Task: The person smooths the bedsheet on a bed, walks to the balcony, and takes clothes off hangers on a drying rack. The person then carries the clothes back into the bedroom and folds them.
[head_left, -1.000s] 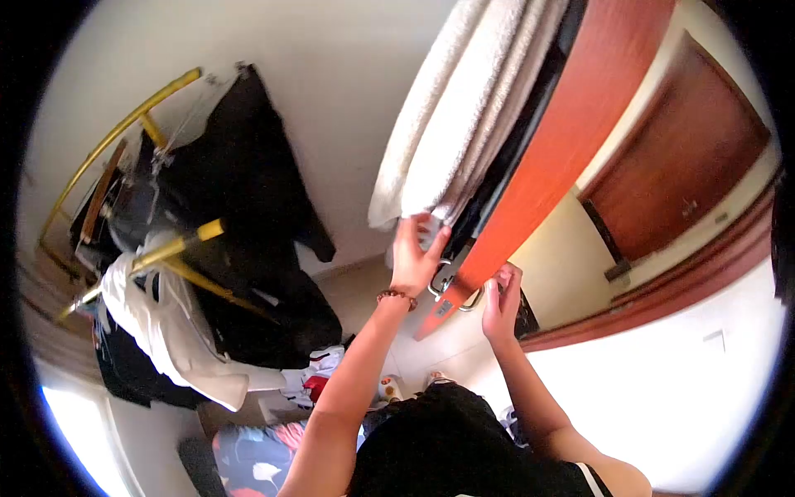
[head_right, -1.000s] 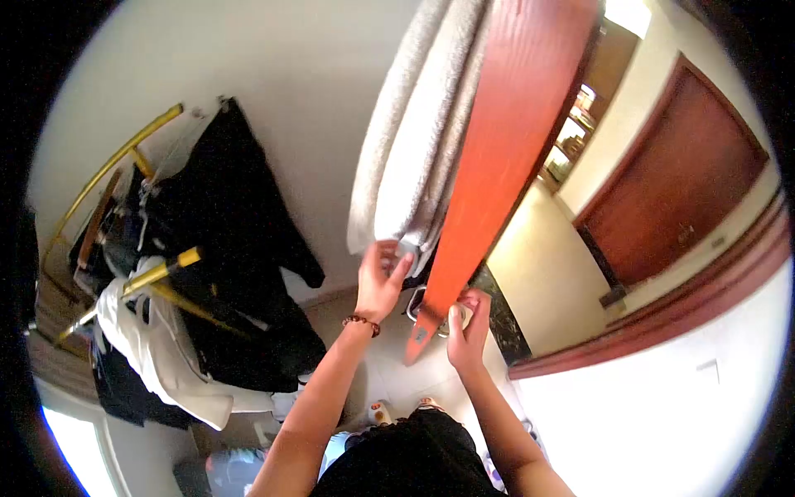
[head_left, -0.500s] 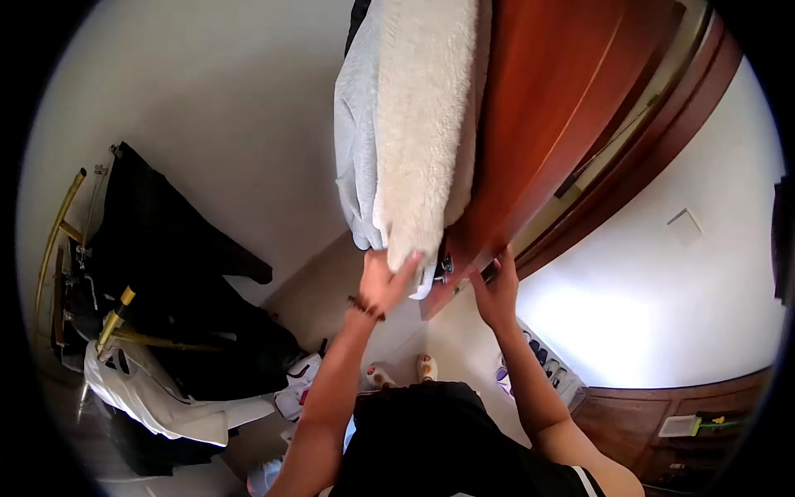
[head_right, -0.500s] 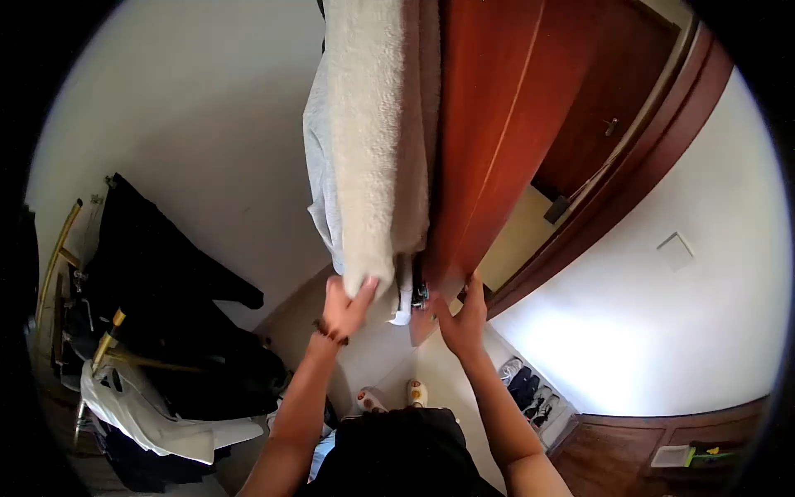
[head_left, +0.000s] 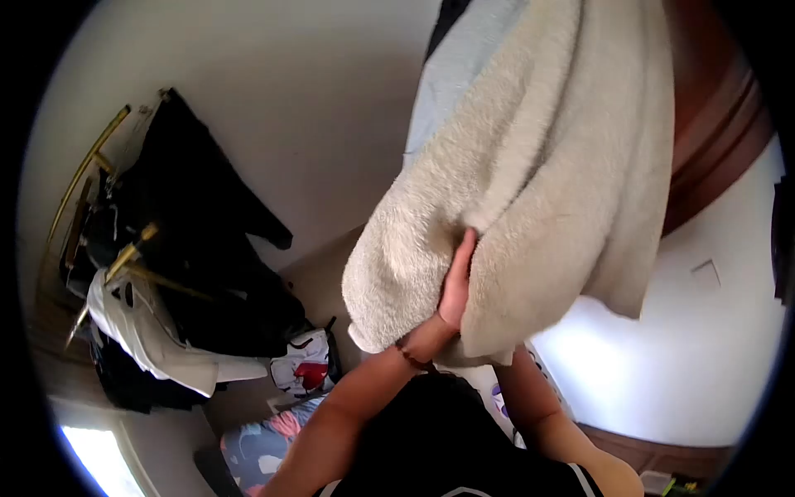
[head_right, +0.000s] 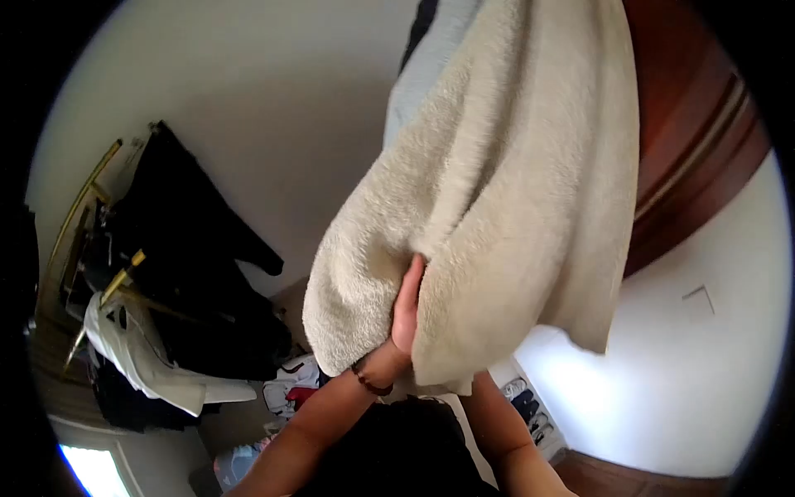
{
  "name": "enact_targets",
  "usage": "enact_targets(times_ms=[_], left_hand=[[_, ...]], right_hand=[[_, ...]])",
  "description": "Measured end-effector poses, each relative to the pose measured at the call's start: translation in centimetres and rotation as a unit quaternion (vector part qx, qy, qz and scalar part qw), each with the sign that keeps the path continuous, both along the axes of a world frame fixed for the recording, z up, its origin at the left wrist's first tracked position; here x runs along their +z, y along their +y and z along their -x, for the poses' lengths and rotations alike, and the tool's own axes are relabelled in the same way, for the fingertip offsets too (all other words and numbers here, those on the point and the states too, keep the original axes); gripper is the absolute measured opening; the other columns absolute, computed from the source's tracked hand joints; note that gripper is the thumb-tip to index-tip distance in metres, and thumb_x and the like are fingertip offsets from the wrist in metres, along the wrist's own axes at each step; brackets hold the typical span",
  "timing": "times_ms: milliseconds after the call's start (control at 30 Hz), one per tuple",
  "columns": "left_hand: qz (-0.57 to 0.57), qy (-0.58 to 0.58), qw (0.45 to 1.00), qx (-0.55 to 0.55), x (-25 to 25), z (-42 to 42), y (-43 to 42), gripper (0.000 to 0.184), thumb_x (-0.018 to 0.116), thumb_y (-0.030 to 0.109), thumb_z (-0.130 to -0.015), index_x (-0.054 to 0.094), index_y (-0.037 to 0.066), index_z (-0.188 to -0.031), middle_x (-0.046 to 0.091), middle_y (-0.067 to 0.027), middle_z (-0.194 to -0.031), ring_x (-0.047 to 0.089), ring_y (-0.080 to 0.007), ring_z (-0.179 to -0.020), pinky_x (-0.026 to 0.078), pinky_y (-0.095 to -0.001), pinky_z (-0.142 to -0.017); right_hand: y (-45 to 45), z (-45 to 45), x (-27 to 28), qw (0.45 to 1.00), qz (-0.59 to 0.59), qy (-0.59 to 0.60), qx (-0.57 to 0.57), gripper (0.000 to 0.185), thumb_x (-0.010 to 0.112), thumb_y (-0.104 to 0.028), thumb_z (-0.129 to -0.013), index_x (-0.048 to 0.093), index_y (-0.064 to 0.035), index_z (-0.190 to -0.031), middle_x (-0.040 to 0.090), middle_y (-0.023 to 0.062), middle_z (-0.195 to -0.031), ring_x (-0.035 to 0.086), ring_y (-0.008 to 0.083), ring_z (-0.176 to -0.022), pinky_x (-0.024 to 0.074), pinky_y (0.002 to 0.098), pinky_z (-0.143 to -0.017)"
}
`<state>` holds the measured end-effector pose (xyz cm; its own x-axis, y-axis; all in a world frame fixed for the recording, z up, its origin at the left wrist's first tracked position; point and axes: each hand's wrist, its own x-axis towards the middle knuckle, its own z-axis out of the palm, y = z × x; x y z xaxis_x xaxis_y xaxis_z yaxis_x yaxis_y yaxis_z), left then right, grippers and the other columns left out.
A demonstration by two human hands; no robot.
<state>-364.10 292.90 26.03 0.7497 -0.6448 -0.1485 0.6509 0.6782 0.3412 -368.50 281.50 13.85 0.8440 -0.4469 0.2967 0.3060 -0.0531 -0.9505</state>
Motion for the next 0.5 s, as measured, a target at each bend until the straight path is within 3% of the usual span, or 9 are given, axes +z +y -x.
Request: enact_targets(times_ms=[33, 67, 100, 167, 233, 267, 367, 433, 500], left_hand=[[-0.001, -0.003, 1.0, 0.014, -0.6, -0.5, 0.5, 0.077, 0.044, 0.061, -0.101, 0.043, 0.0, -0.149, 0.046, -0.0167, -0.152, 0.048, -0.0297, -0.135, 0.036, -0.0412, -0.115], [-0.163, -0.309, 0.922, 0.169, -1.7, -1.0, 1.3, 0.074, 0.047, 0.055, -0.102, 0.043, -0.002, -0.148, 0.045, -0.0204, -0.152, 0.046, -0.0335, -0.137, 0.034, -0.0424, -0.116], [-0.31, -0.563, 0.707, 0.294, -2.5, -1.0, 2.2, 0.07, 0.05, 0.049, -0.102, 0.043, -0.004, -0.147, 0.044, -0.0241, -0.151, 0.044, -0.0373, -0.139, 0.033, -0.0436, -0.117], [-0.38, -0.704, 0.526, 0.288, -2.3, -3.3, 4.9, 0.079, 0.056, 0.043, -0.099, 0.027, -0.004, -0.155, 0.031, -0.0315, -0.157, 0.032, -0.044, -0.146, 0.027, -0.0441, -0.12], [-0.546, -0.588, 0.523, 0.289, -3.5, -1.6, 5.0, 0.09, 0.065, 0.043, -0.095, 0.019, -0.001, -0.159, 0.024, -0.0295, -0.161, 0.029, -0.0397, -0.149, 0.024, -0.043, -0.121], [-0.313, -0.458, 0.795, 0.243, -3.5, -0.5, 3.8, 0.103, 0.075, 0.039, -0.089, 0.012, 0.002, -0.161, 0.017, -0.0256, -0.164, 0.023, -0.033, -0.152, 0.023, -0.0422, -0.121], [-0.205, -0.294, 0.923, 0.14, 0.5, -1.4, 4.6, 0.069, 0.079, 0.025, -0.09, 0.047, -0.002, -0.145, 0.057, -0.0175, -0.141, 0.055, -0.0237, -0.127, 0.045, -0.0379, -0.105], [-0.245, -0.247, 0.923, 0.165, -0.7, -3.4, 3.9, 0.04, 0.078, 0.021, -0.091, 0.066, -0.004, -0.12, 0.072, -0.0094, -0.113, 0.067, -0.0191, -0.1, 0.054, -0.0339, -0.089], [-0.284, -0.293, 0.889, 0.209, -2.1, -4.0, 2.5, 0.036, 0.076, 0.014, -0.091, 0.065, -0.005, -0.119, 0.073, -0.0122, -0.104, 0.068, -0.0178, -0.092, 0.055, -0.0331, -0.083]], right_hand=[[0.2, -0.2, -0.2, 1.0, -0.006, 0.003, 0.012, 0.041, 0.065, -0.016, -0.093, 0.059, 0.0003, -0.13, 0.055, 0.0242, -0.137, 0.055, 0.0377, -0.123, 0.0456, 0.0448, -0.102], [0.3, -0.8, -0.7, 1.0, -0.011, 0.006, 0.022, 0.041, 0.065, -0.016, -0.093, 0.059, 0.0004, -0.13, 0.055, 0.0241, -0.137, 0.055, 0.0374, -0.123, 0.0457, 0.0447, -0.102], [0.5, -0.9, -0.9, 0.999, -0.015, 0.011, 0.031, 0.041, 0.065, -0.016, -0.093, 0.059, 0.0004, -0.13, 0.055, 0.0239, -0.136, 0.055, 0.0371, -0.123, 0.0458, 0.0445, -0.102], [0.8, -1.6, -1.2, 0.998, -0.025, 0.017, 0.052, 0.041, 0.065, -0.017, -0.093, 0.059, 0.0005, -0.13, 0.056, 0.0237, -0.136, 0.056, 0.0366, -0.123, 0.046, 0.0443, -0.102], [1.1, -1.8, -1.3, 0.997, -0.032, 0.021, 0.07, 0.041, 0.066, -0.017, -0.094, 0.059, 0.0007, -0.13, 0.056, 0.0234, -0.136, 0.056, 0.0361, -0.123, 0.0461, 0.044, -0.102], [1.4, -2.2, -1.7, 0.996, -0.035, 0.022, 0.08, 0.041, 0.066, -0.017, -0.094, 0.059, 0.0007, -0.13, 0.057, 0.0233, -0.135, 0.056, 0.0358, -0.122, 0.0462, 0.0439, -0.102], [2.0, -2.2, -2.3, 0.994, -0.046, 0.024, 0.093, 0.042, 0.066, -0.018, -0.094, 0.059, 0.0009, -0.13, 0.057, 0.0228, -0.135, 0.057, 0.035, -0.122, 0.0465, 0.0434, -0.102], [2.4, -3.7, -2.6, 0.993, -0.055, 0.021, 0.098, 0.042, 0.066, -0.018, -0.094, 0.059, 0.001, -0.13, 0.058, 0.0226, -0.134, 0.058, 0.0344, -0.122, 0.0466, 0.0432, -0.103], [2.4, -5.5, -3.0, 0.993, -0.065, 0.028, 0.095, 0.042, 0.066, -0.019, -0.094, 0.059, 0.0011, -0.13, 0.058, 0.0223, -0.134, 0.058, 0.0339, -0.121, 0.0468, 0.0429, -0.103]])
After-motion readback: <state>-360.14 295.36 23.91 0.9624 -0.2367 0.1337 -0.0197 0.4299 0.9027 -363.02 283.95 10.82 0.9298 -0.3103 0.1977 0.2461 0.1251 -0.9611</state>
